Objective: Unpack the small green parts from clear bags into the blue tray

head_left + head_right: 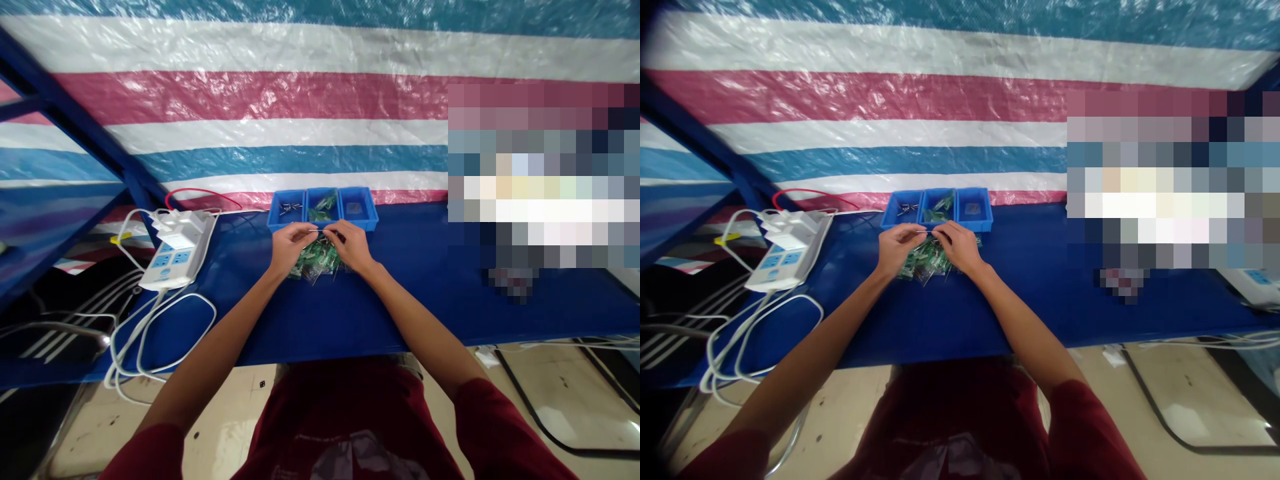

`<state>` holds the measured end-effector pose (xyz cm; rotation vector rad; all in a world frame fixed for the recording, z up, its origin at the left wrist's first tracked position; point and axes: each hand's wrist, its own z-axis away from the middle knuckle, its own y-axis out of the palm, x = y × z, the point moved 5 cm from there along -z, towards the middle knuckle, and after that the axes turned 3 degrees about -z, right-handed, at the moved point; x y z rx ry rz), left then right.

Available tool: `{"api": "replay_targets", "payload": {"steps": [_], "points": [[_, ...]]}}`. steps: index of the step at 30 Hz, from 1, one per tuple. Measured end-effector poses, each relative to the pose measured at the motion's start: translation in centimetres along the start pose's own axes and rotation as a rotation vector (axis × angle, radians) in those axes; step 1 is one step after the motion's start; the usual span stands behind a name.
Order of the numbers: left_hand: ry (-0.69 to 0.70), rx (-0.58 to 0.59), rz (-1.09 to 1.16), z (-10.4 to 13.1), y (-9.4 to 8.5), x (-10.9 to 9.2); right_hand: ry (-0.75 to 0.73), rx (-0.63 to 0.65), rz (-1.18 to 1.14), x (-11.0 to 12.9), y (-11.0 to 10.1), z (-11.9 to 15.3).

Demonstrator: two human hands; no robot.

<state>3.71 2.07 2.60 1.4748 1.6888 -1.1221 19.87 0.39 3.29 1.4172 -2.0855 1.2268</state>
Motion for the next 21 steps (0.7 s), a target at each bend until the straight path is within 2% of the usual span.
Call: {"api": "replay_targets", "payload": {"steps": [4, 8, 11, 15, 18, 21], "points": [[-0.004, -0.024, 0.043, 0.0, 0.0, -0.2, 0.005, 0.017, 0.003, -0.1, 0.2, 0.0], [0.018, -0.028, 0.096, 0.0, 0.1, -0.8, 0.007, -0.034, -0.009, 0.0, 0.0, 0.1], [0.058, -0.028, -0.027, 0.1, -0.2, -1.1, 0.023, -0.07, -0.005, 0.0, -0.2, 0.1], [0.209, 0.021, -0.304, 0.3, -0.3, -1.8, 0.017, -0.087, -0.006, 0.3, -0.4, 0.1], [0.322, 0.07, -0.36, 0.5, 0.0, -2.1, 0.017, -0.095, -0.008, 0.4, -0.5, 0.1], [0.374, 0.088, -0.37, 0.7, 0.1, -2.2, 0.019, -0.092, -0.005, 0.4, -0.5, 0.1]]}}
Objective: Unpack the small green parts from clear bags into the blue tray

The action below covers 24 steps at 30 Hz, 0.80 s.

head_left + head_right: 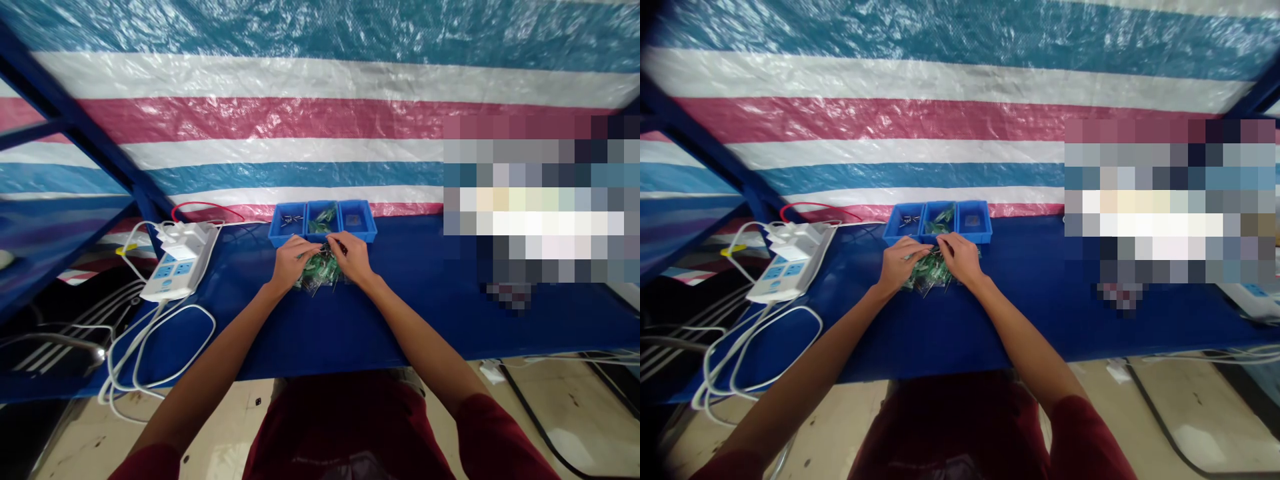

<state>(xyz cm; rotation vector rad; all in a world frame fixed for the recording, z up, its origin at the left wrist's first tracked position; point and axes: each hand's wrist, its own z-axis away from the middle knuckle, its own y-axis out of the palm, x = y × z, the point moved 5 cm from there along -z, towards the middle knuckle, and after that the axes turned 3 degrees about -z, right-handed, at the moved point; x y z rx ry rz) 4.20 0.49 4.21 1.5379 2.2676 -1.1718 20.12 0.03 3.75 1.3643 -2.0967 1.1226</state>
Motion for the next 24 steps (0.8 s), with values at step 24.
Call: {"api": "replay_targets", "payload": {"steps": [24], "points": [[-0.45, -0.051, 0.468, 0.2, 1.2, 2.0, -0.098, 0.052, 0.02, -0.3, 0.8, 0.0]]}}
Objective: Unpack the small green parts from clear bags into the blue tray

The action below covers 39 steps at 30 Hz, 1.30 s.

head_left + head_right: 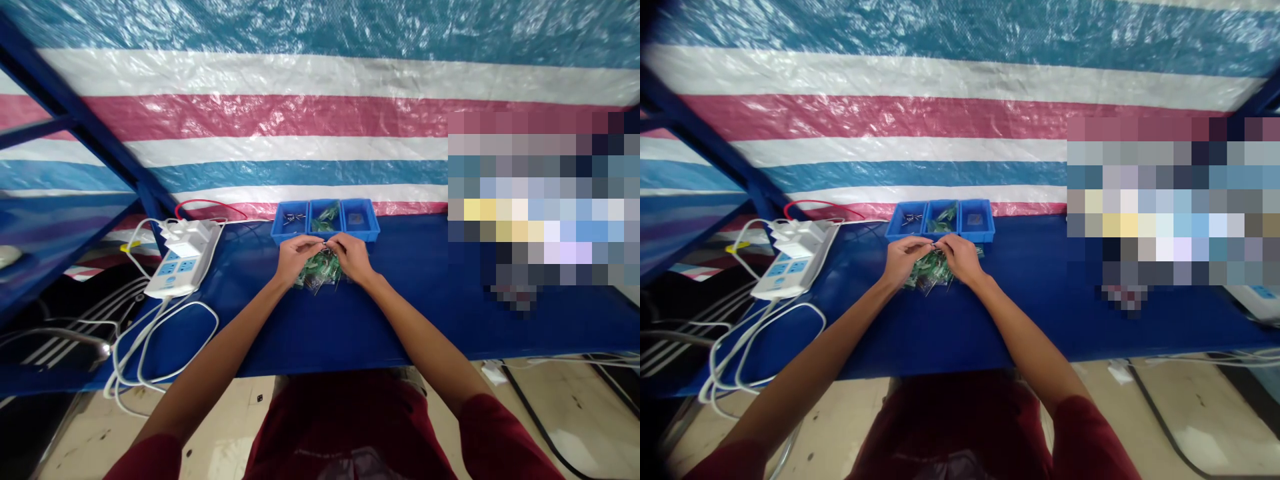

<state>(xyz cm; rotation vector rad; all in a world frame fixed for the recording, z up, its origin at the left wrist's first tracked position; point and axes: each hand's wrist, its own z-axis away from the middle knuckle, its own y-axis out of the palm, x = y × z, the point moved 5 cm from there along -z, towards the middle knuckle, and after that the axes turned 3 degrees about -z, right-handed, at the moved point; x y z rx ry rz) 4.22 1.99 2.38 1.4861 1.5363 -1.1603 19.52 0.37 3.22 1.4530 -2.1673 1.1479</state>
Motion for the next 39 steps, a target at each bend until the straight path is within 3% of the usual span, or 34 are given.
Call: {"api": "replay_targets", "payload": {"steps": [8, 15, 18, 21, 24, 26, 29, 33, 39], "points": [[0.148, -0.039, -0.173, 0.4, -0.9, -1.3, 0.012, 0.044, 0.08, 0.2, 0.2, 0.2], [0.407, -0.321, -0.55, -0.5, -3.8, -4.2, 0.039, 0.025, 0.088, -0.2, -0.2, 0.1], [0.423, -0.378, -0.711, -2.4, -4.7, -4.4, 0.044, 0.023, 0.094, -0.3, -0.2, 0.1], [0.22, -0.154, -0.991, -4.4, -4.2, -3.2, 0.046, 0.012, 0.101, -0.4, -0.2, 0.1], [-0.031, 0.099, -1.207, -4.4, -3.8, -2.2, 0.05, 0.013, 0.109, -0.4, -0.3, 0.1], [-0.097, 0.252, -1.246, -3.3, -3.4, -2.2, 0.046, 0.015, 0.111, -0.4, -0.3, 0.1], [-0.093, 0.422, -1.26, -1.3, -3.2, -2.2, 0.042, 0.021, 0.115, -0.3, -0.3, 0.0], [-0.076, 0.517, -1.278, 0.3, -3.4, -0.7, 0.047, 0.047, 0.116, -0.4, -0.1, 0.1], [0.155, 0.435, -1.124, 0.2, -3.2, 0.8, 0.043, 0.059, 0.136, -0.4, 0.0, 0.0]]}}
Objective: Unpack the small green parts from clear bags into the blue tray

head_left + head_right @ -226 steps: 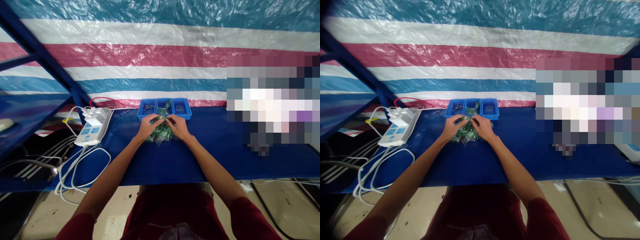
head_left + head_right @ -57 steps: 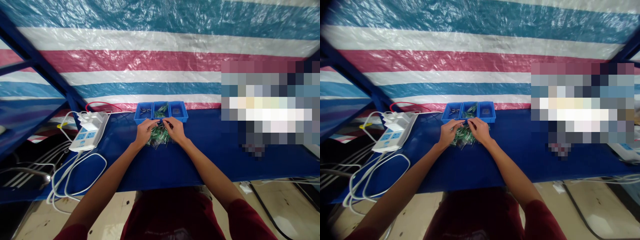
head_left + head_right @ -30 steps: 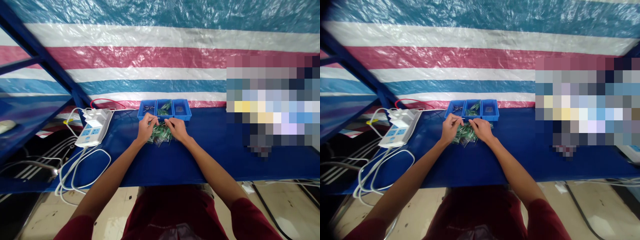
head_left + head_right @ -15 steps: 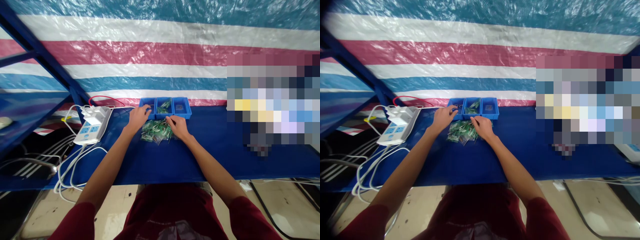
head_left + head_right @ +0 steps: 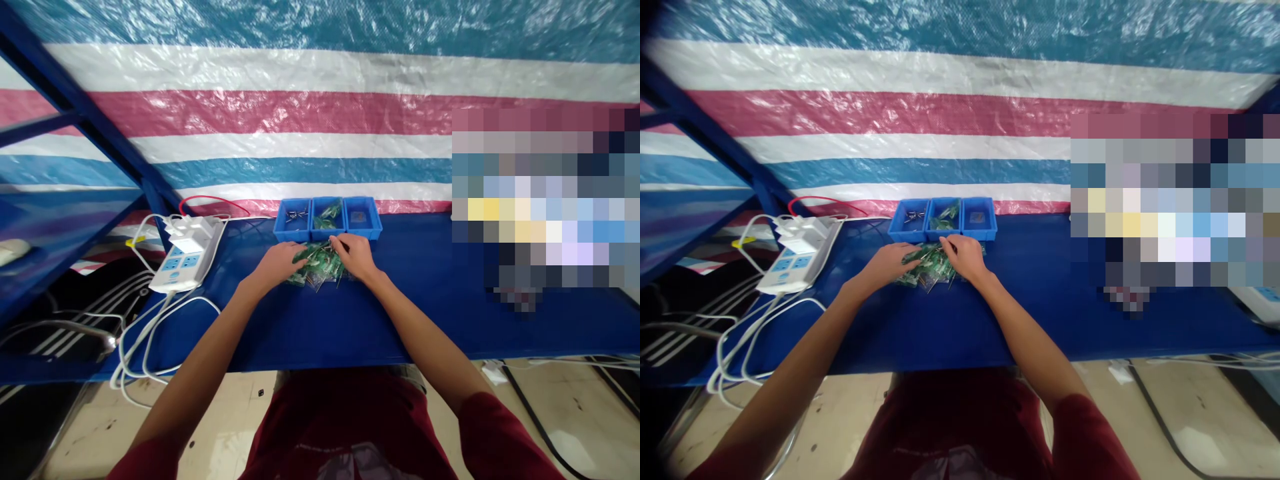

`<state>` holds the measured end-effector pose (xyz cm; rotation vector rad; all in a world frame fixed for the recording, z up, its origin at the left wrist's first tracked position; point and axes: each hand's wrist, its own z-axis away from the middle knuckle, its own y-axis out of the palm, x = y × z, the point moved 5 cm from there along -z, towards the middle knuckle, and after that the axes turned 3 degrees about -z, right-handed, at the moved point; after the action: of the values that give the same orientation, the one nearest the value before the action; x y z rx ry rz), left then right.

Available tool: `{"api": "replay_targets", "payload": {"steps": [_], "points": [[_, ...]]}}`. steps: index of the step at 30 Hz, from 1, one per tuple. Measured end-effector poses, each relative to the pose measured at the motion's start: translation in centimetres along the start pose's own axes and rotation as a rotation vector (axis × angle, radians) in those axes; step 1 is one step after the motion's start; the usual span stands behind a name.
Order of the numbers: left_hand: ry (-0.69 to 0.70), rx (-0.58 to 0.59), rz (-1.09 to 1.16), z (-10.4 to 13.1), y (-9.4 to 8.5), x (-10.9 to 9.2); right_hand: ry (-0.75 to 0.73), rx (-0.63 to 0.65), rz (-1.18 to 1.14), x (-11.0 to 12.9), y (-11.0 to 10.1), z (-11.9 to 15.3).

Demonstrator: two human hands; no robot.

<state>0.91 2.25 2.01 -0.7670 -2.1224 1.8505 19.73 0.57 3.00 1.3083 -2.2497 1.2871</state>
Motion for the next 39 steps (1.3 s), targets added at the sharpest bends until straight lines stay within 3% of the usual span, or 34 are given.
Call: {"api": "replay_targets", "payload": {"steps": [8, 13, 17, 20, 23, 29, 34, 39], "points": [[0.064, -0.115, 0.055, 0.8, -0.5, 0.0, 0.002, 0.002, 0.003, -0.1, 0.1, 0.0], [-0.061, -0.361, 0.092, 0.8, -3.7, -0.8, 0.037, -0.054, -0.034, -0.1, -0.4, 0.0], [-0.032, -0.449, 0.423, -0.2, -5.6, -2.4, 0.065, -0.078, -0.188, 0.1, -0.6, -0.2], [-0.022, -0.417, 0.694, -1.6, -5.0, -3.1, 0.086, -0.054, -0.255, 0.0, -0.5, -0.4], [-0.065, -0.371, 0.925, -2.7, -3.3, -3.1, 0.099, -0.048, -0.257, -0.5, -0.3, -0.5], [-0.101, -0.211, 1.175, -2.7, -0.4, -3.4, 0.158, -0.014, -0.198, -1.3, 0.2, -0.4], [-0.122, -0.262, 1.198, -2.2, -0.5, -3.3, 0.136, 0.031, -0.178, -0.9, 0.3, -0.2], [-0.153, -0.354, 1.223, -2.0, -0.7, -3.1, 0.023, -0.073, -0.158, -0.3, -0.7, -0.1]]}}
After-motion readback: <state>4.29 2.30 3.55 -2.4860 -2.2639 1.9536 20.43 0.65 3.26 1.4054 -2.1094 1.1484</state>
